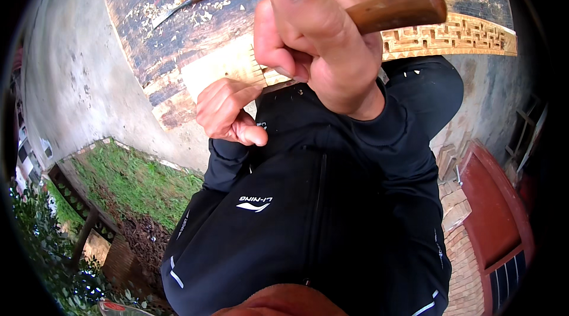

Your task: The person carves a geometric pattern into a wooden plank using a small chisel, holding the tool with both hands to apply precise pressure.

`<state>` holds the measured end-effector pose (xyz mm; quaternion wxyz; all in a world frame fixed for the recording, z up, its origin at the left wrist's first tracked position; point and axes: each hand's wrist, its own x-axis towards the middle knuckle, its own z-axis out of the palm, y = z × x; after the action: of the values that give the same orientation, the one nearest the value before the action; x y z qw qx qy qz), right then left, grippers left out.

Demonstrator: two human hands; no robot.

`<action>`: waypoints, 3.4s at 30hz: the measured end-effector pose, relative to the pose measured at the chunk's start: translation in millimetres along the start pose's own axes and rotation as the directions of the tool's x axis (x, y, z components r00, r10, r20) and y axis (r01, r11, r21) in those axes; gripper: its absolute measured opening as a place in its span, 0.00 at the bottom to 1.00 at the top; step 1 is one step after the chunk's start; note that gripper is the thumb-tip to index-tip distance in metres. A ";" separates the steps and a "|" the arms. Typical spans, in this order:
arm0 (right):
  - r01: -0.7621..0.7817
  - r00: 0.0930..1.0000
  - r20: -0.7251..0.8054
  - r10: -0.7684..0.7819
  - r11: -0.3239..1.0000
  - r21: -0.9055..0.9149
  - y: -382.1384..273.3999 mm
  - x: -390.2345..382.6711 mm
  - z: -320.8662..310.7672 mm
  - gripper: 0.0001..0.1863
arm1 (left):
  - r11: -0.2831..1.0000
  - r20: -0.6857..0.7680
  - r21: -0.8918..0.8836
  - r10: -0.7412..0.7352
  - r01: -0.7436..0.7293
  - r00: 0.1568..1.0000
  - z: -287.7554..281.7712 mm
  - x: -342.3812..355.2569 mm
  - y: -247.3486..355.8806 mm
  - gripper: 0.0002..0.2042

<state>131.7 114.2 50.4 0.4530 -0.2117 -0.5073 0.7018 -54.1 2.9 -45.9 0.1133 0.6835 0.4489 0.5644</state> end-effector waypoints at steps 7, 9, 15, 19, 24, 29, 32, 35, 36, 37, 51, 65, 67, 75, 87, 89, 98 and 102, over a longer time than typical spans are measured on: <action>-0.021 0.999 0.029 0.025 0.992 -0.121 -6.3 7.5 11.7 0.34 | 0.999 0.001 0.036 -0.010 0.010 1.000 -1.3 2.3 2.3 0.38; -0.016 0.999 0.032 0.022 0.981 -0.192 -9.0 8.4 18.7 0.34 | 0.999 -0.007 0.031 -0.011 0.011 1.000 -1.8 2.7 2.2 0.38; -0.040 0.998 0.025 0.049 0.957 -0.287 -7.9 18.0 48.2 0.32 | 0.977 -0.157 -0.162 -0.167 0.141 0.973 -4.3 -6.8 1.5 0.39; -0.103 0.993 0.033 0.114 0.966 -0.236 -3.0 26.7 66.7 0.27 | 0.891 -0.233 -0.350 -0.381 0.288 0.895 -0.3 -15.3 6.6 0.41; 0.019 0.987 0.158 0.030 0.954 -0.299 14.1 33.2 68.4 0.26 | 0.868 -0.282 -0.346 -0.457 0.355 0.843 0.9 0.0 19.3 0.28; 0.212 0.925 0.376 -0.058 0.898 -0.385 3.6 28.2 33.1 0.25 | 0.966 -0.072 0.023 -0.256 0.258 0.964 -9.5 6.2 17.4 0.12; 0.209 0.969 0.200 -0.146 0.914 -0.347 -2.0 -5.0 17.6 0.29 | 0.982 -0.022 -0.024 -0.188 0.188 0.982 4.6 7.1 16.6 0.21; 0.174 0.984 0.093 -0.153 0.941 -0.292 -9.9 -22.6 13.2 0.31 | 0.988 0.042 0.030 -0.151 0.150 0.988 22.2 5.7 25.3 0.32; 0.157 0.987 0.066 -0.144 0.950 -0.269 -7.0 -27.9 11.0 0.30 | 0.989 0.066 0.053 -0.145 0.141 0.987 22.2 3.3 30.4 0.33; 0.142 0.990 0.042 -0.135 0.959 -0.247 -6.0 -29.5 10.0 0.30 | 0.988 0.087 0.076 -0.138 0.131 0.987 24.0 2.5 33.5 0.34; 0.148 0.987 0.101 -0.124 0.949 -0.278 -5.2 -13.6 25.7 0.36 | 0.986 -0.063 0.048 -0.160 0.163 0.985 34.5 -11.6 28.1 0.36; 0.337 0.936 0.282 -0.213 0.777 -0.531 23.4 28.4 58.9 0.06 | 0.988 -0.353 0.020 -0.134 0.150 0.926 52.3 -18.8 18.5 0.16; 0.353 0.936 0.239 -0.260 0.705 -0.615 19.2 23.1 59.1 0.04 | 0.988 -0.303 0.014 -0.142 0.154 0.942 46.0 -20.9 18.6 0.15; 0.254 0.960 -0.022 -0.278 0.904 -0.343 -10.2 -34.8 35.2 0.29 | 0.990 -0.015 0.064 -0.122 0.123 0.992 40.3 -9.1 39.4 0.36; 0.165 0.986 -0.009 -0.169 0.970 -0.178 -9.8 -36.8 14.2 0.33 | 0.988 -0.013 0.065 -0.141 0.141 0.990 46.9 -5.9 40.8 0.36; 0.160 0.986 -0.010 -0.165 0.970 -0.185 -8.1 -37.6 14.9 0.33 | 0.990 -0.052 0.046 -0.130 0.133 0.990 50.1 -9.0 38.7 0.35; 0.153 0.984 -0.072 -0.166 0.975 -0.159 -3.3 -35.4 26.3 0.34 | 0.989 -0.112 0.013 -0.143 0.146 0.983 50.2 -11.5 38.1 0.33; 0.171 0.978 -0.096 -0.186 0.974 -0.146 -0.8 -36.3 27.6 0.34 | 0.988 -0.136 -0.012 -0.155 0.155 0.979 53.9 -16.1 37.0 0.34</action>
<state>129.3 69.0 56.1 0.5259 -0.2340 -0.5457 0.6090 11.6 -11.2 -50.4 0.1264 0.6061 0.5069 0.5997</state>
